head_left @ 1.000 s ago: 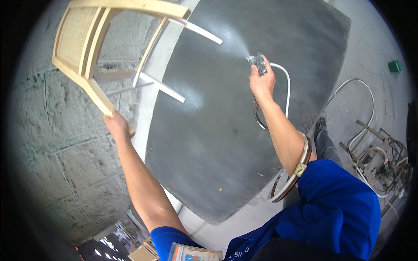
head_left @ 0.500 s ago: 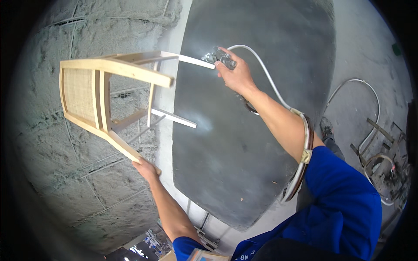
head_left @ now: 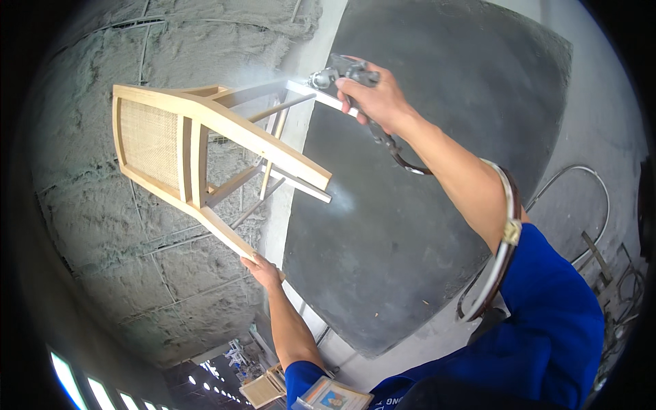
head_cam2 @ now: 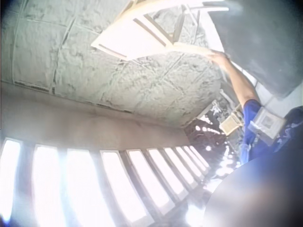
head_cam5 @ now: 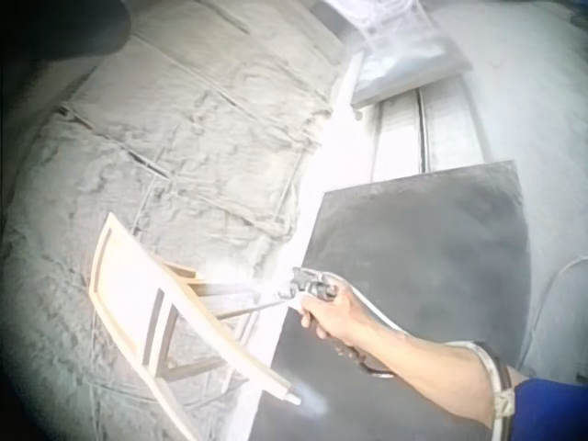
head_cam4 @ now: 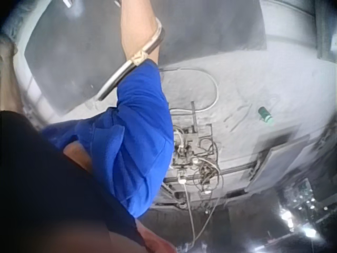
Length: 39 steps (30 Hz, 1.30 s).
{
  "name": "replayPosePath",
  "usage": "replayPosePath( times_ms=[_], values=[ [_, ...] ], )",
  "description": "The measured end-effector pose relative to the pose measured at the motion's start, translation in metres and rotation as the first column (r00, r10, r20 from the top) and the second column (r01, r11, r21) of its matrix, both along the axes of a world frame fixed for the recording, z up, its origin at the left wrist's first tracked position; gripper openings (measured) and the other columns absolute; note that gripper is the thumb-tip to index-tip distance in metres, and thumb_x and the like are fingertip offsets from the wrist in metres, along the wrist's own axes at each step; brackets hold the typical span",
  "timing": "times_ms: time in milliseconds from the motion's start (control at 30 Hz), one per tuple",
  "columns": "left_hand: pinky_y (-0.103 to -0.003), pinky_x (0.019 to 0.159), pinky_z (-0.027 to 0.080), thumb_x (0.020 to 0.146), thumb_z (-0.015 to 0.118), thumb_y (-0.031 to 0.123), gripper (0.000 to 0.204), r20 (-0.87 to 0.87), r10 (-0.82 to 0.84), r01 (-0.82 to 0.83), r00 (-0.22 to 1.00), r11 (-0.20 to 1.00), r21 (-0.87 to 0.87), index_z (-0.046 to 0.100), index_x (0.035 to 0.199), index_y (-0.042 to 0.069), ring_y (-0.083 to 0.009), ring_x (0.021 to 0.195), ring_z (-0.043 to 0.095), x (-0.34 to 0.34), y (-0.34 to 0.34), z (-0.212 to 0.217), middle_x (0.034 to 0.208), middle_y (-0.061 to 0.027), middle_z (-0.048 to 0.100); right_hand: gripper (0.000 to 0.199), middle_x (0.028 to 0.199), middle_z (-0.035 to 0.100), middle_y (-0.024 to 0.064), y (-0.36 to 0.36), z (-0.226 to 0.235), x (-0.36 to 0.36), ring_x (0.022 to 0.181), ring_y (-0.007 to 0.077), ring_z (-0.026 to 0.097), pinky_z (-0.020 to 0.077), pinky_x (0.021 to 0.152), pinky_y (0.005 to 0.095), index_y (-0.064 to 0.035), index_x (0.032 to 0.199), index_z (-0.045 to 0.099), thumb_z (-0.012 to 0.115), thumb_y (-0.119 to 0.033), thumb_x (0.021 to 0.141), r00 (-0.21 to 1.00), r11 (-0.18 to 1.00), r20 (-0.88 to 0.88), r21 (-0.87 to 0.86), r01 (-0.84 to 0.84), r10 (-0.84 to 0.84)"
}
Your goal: The person uses a spray gun to apply white paint to wooden chair frames. They rotate and reposition each chair to coat all sides, then place the painted chair on a metal table and repeat the process with another chair.
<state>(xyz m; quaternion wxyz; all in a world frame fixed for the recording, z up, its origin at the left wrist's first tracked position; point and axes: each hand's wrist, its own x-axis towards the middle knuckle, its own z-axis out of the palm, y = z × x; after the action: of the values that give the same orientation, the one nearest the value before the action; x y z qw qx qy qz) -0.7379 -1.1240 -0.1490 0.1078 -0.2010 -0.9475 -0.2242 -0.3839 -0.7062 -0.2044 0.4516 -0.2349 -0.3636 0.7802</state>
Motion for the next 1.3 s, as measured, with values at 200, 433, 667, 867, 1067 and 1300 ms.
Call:
replayPosePath(
  times_ms=[200,433,667,867,1067,1300],
  values=[
    [-0.037,0.053,0.051,0.106,0.049,0.033,0.062,-0.008,-0.010,0.011,1.000,0.992,0.125,0.030,0.158,0.004,-0.0217,0.066,0.060,-0.010,0.010,0.005,0.099,-0.0177,0.061,0.062,0.089,0.068,0.0058,-0.046,-0.002,0.074,0.072,0.0126,0.065,0.0456,0.045,0.0242,-0.0036,0.151,0.046,0.069,-0.025,0.097,0.989,0.985,-0.068,0.103,0.137,-0.131],
    [-0.042,0.073,0.055,0.106,0.050,0.036,0.059,-0.085,-0.007,0.010,0.996,0.999,0.036,0.039,0.153,0.002,-0.0283,0.085,0.066,-0.012,0.015,0.009,0.111,-0.0195,0.065,0.058,0.090,0.068,0.0052,-0.037,-0.068,0.040,0.072,0.0114,0.066,0.0473,0.048,0.0275,-0.0043,0.148,0.052,0.069,-0.025,0.096,0.902,0.996,0.429,-0.039,0.077,-0.053],
    [-0.042,0.099,0.048,0.106,0.048,0.032,0.060,0.036,-0.108,0.102,0.993,0.984,0.147,0.038,0.154,-0.003,-0.0325,0.114,0.061,-0.014,0.011,0.009,0.132,-0.0245,0.060,0.062,0.088,0.068,0.0051,-0.121,-0.078,0.053,0.075,0.0126,0.066,0.0430,0.045,0.0247,-0.0008,0.150,0.045,0.069,-0.023,0.097,0.988,0.994,-0.128,-0.080,0.081,-0.090],
    [-0.042,0.103,0.047,0.107,0.049,0.029,0.058,0.070,-0.143,0.114,0.987,0.942,0.317,0.038,0.154,-0.002,-0.0356,0.122,0.060,0.002,0.019,0.006,0.139,-0.0262,0.056,0.051,0.095,0.071,0.0091,-0.197,-0.082,-0.012,0.081,0.0242,0.068,0.0564,0.077,0.0358,-0.0220,0.142,0.061,0.070,-0.012,0.093,0.864,0.680,0.267,0.725,0.112,-0.427],
    [-0.043,0.110,0.043,0.109,0.045,0.027,0.057,0.115,-0.139,0.099,0.984,0.948,0.303,0.033,0.157,-0.001,-0.0402,0.128,0.058,0.017,0.027,0.009,0.144,-0.0300,0.053,0.046,0.095,0.071,0.0106,-0.279,-0.042,-0.077,0.083,0.0340,0.068,0.0570,0.075,0.0408,-0.0288,0.136,0.065,0.071,-0.015,0.093,0.870,0.666,0.441,0.720,-0.194,-0.223],
    [-0.050,0.106,0.045,0.107,0.045,0.030,0.067,0.036,-0.160,0.146,0.986,0.955,0.258,0.021,0.160,-0.002,-0.0497,0.125,0.057,0.052,0.024,-0.008,0.139,-0.0366,0.054,0.046,0.116,0.072,0.0195,-0.335,-0.002,-0.094,0.104,0.0358,0.070,0.0559,0.087,0.0402,-0.0200,0.139,0.065,0.069,-0.015,0.093,0.918,0.794,0.172,0.573,0.202,-0.357]
  ],
)
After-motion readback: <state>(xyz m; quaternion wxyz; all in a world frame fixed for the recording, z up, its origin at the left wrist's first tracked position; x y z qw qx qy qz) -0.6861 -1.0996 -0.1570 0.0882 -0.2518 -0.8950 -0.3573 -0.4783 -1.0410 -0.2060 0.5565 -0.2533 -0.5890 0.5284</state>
